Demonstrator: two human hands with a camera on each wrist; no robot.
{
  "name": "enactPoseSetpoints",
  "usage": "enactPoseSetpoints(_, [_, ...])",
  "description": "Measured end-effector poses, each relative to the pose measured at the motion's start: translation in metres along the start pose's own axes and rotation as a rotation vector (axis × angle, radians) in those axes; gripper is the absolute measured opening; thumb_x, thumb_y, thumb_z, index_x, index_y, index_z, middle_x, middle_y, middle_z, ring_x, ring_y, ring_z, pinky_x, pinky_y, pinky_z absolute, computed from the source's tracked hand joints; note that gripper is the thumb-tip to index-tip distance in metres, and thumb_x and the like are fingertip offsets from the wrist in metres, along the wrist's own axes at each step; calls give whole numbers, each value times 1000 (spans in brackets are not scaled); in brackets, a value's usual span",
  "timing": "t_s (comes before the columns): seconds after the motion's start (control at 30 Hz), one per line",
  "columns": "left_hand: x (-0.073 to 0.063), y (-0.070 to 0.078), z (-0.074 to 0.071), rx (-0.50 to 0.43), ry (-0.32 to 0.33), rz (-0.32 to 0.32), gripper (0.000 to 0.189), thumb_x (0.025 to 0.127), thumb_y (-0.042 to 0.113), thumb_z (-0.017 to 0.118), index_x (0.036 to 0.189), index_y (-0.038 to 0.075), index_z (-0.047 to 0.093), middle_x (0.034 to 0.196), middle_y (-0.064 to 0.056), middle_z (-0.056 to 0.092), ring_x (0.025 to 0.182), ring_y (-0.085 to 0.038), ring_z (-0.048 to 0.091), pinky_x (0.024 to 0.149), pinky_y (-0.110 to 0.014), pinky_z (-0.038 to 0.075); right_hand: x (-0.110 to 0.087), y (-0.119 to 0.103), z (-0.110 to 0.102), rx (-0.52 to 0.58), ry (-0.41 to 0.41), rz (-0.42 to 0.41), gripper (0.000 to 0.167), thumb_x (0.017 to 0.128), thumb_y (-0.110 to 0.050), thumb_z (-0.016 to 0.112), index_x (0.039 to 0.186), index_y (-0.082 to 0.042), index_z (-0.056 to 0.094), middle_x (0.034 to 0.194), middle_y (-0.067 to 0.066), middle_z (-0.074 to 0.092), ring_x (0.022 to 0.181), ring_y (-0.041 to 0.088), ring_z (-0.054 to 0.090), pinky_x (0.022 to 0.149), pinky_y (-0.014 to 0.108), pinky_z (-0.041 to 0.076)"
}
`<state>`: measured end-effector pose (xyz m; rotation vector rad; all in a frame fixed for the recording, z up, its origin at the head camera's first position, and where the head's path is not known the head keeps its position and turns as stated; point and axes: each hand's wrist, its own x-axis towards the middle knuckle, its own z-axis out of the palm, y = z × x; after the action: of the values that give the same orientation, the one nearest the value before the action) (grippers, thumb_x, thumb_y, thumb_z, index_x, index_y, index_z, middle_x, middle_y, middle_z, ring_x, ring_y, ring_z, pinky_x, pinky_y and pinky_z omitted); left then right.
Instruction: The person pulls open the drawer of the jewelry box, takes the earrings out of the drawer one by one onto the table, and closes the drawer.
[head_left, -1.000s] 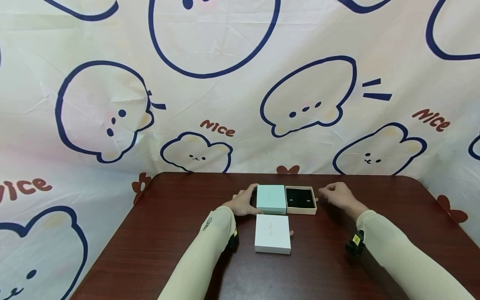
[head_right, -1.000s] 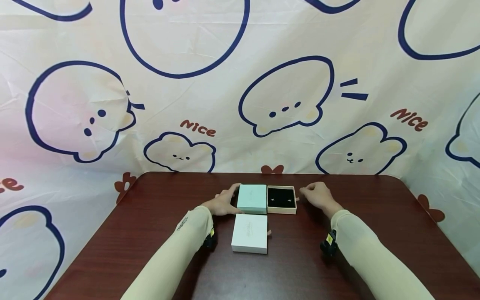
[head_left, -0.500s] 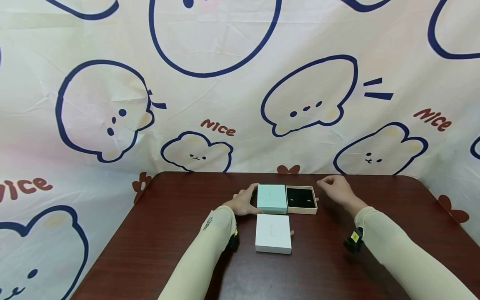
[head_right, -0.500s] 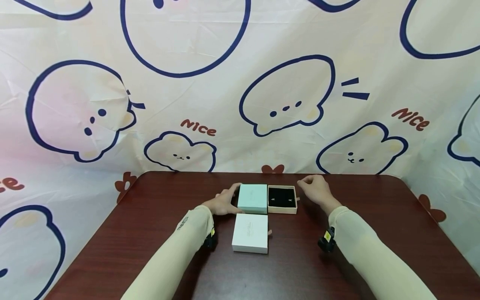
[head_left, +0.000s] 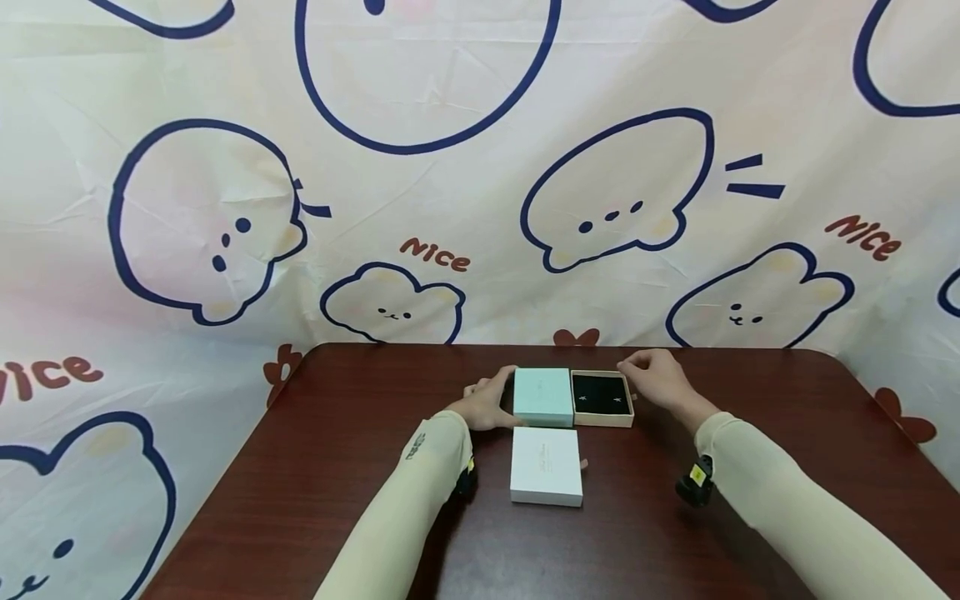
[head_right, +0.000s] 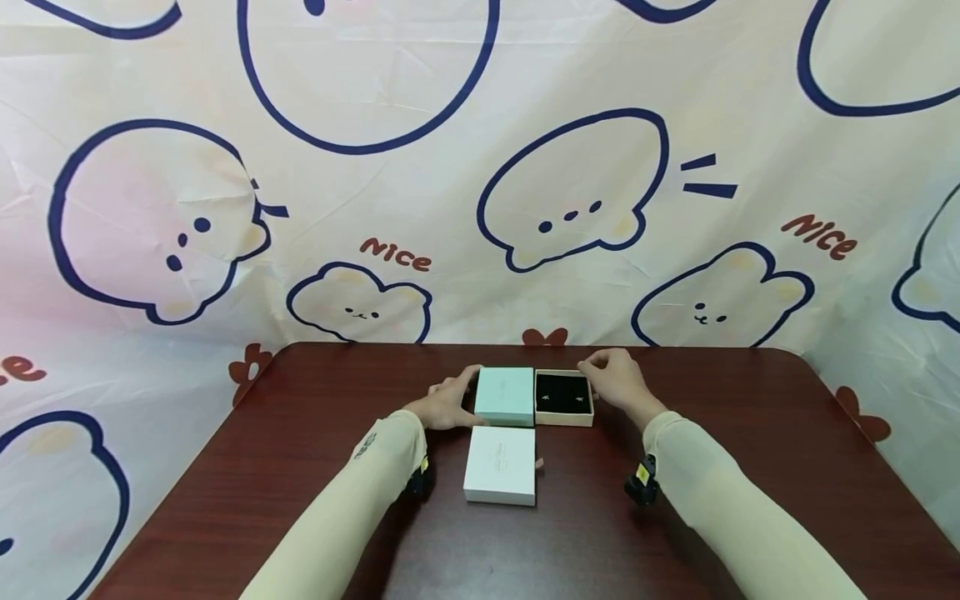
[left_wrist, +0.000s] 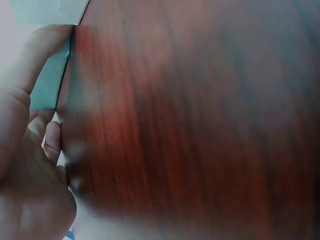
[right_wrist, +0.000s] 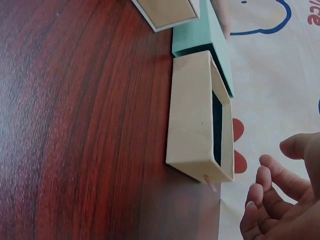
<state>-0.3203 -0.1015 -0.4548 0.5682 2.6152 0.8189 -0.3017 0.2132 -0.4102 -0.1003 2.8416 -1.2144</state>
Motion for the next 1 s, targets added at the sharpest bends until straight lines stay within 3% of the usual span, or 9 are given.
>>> enactPoseSetpoints(0.2, [-1,0,0,-8,-4,-3,102,89,40,77,163,18,10,163,-12,31,144,-36,33,108,-52,27,-1,-9,6,16,-25,-33,38,104,-26,53,121,4,68,121,24,65,92,26,62,72,31,51])
enactPoseSetpoints(0.57, [-1,0,0,-30,-7,12,102,90,38,77,162,16,9,163,-14,30,145,-37,31,108,-52,25,4,-16,18,-11,-51,-92,32,102,-25,59,116,1,72,116,20,68,90,24,60,73,32,50])
enactPoseSetpoints(1.0, [0,-1,0,-27,-7,5,102,90,38,77,163,16,10,164,-13,29,147,-36,30,111,-54,25,1,-12,27,-61,-78,-172,21,99,-13,62,105,2,75,96,13,70,78,18,58,70,32,47])
